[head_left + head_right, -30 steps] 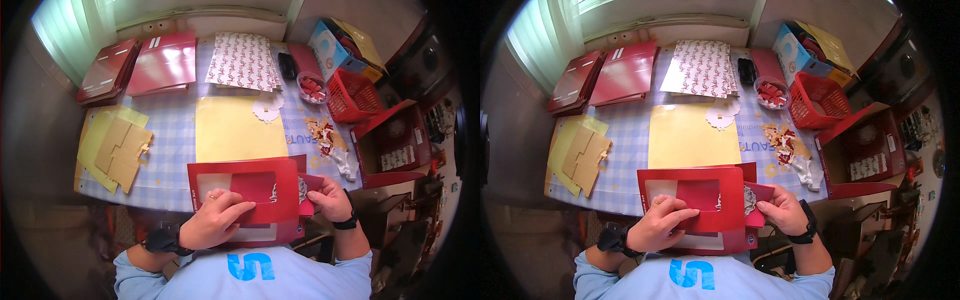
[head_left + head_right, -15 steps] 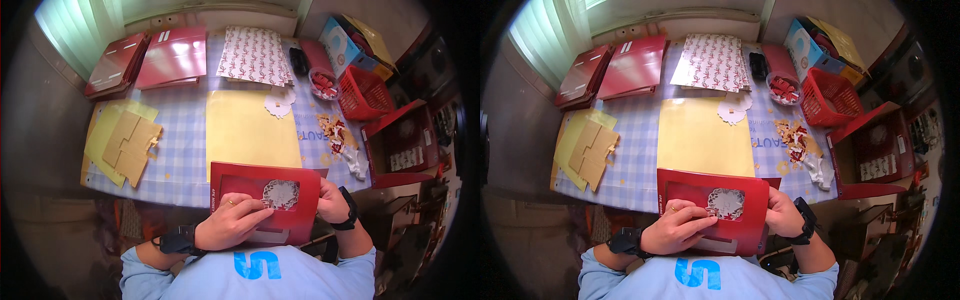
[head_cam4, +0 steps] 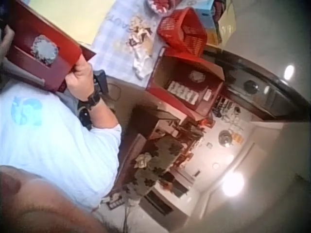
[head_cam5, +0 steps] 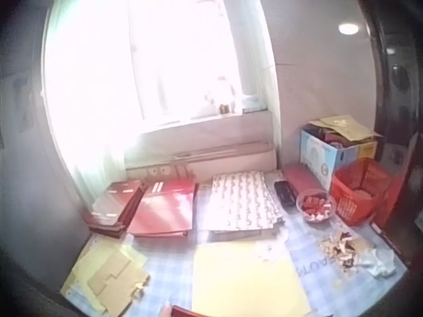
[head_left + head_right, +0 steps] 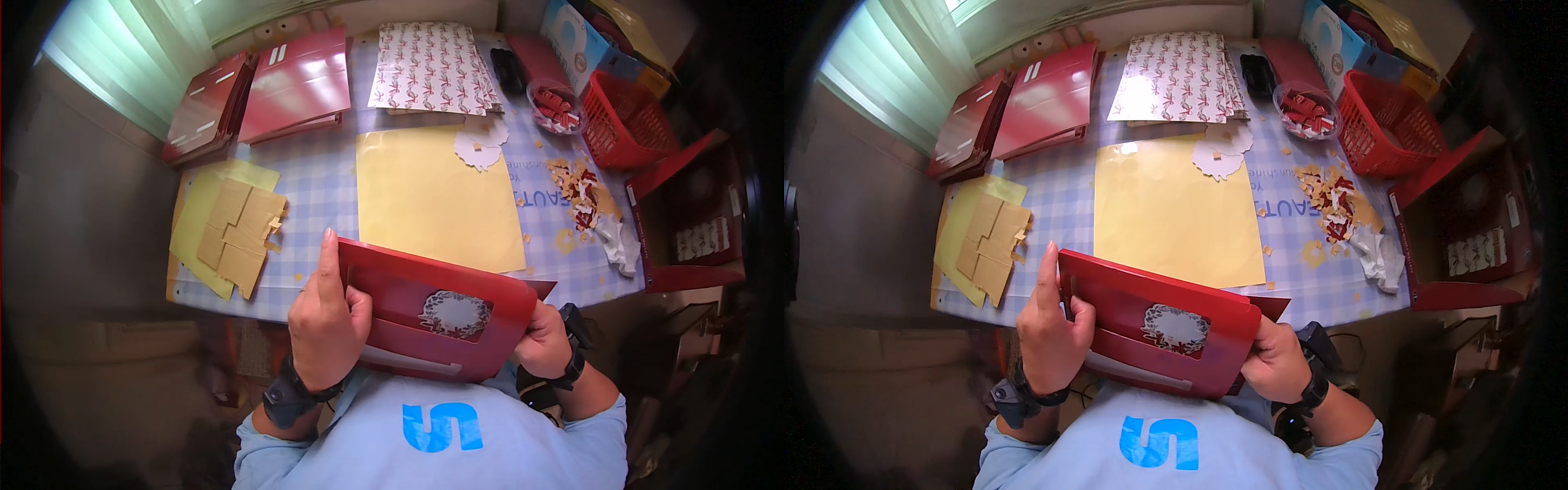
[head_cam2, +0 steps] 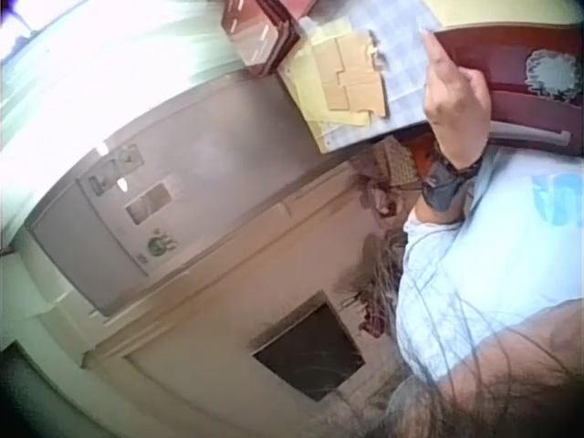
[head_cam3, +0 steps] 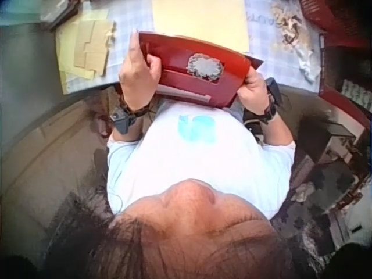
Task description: Assembling and organizing money wallets, envelopes, and stickers on a table.
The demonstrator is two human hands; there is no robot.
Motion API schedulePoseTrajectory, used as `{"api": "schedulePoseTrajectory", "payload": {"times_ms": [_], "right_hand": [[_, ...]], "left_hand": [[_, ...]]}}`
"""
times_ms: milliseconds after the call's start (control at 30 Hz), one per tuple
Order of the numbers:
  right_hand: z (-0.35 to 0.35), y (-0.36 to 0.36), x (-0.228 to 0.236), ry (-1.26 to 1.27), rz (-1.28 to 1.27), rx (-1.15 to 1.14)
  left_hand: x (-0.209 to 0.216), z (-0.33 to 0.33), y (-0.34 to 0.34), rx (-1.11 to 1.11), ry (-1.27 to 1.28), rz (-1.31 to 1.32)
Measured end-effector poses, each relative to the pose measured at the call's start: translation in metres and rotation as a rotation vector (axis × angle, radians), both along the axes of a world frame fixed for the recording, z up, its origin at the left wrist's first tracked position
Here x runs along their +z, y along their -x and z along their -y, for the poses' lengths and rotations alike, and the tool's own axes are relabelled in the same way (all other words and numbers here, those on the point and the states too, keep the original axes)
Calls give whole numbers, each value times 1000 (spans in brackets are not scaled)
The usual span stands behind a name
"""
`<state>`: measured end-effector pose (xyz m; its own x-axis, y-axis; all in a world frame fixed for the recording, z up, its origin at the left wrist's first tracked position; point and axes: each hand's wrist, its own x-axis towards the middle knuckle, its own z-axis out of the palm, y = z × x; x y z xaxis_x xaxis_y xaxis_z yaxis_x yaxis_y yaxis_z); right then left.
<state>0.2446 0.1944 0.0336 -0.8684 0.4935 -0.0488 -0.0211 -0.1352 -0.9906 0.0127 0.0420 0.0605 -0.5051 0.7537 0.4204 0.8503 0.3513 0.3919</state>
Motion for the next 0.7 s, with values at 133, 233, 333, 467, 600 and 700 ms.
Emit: {"api": "schedulePoseTrajectory", "payload": {"times_ms": [133,233,333,467,600,700], "right_hand": [[2,0,1,-162,28,16],[3,-1,-1,-112,-32,3],[5,-1,-4,-110,-58,10],[8,4,-2,-88,-72,-13],[8,5,3,-85,-72,3],[9,5,1,-69,-66,8]], "left_hand": [[11,-6,-9,45,104,17],[17,-8,-14,88,253,-29],[19,-7,-16,66,339,-41],[10,-7,-12,97,202,-40],[-7,-1,-6,119,86,-15],[-4,-2,-6,117,90,29]]}}
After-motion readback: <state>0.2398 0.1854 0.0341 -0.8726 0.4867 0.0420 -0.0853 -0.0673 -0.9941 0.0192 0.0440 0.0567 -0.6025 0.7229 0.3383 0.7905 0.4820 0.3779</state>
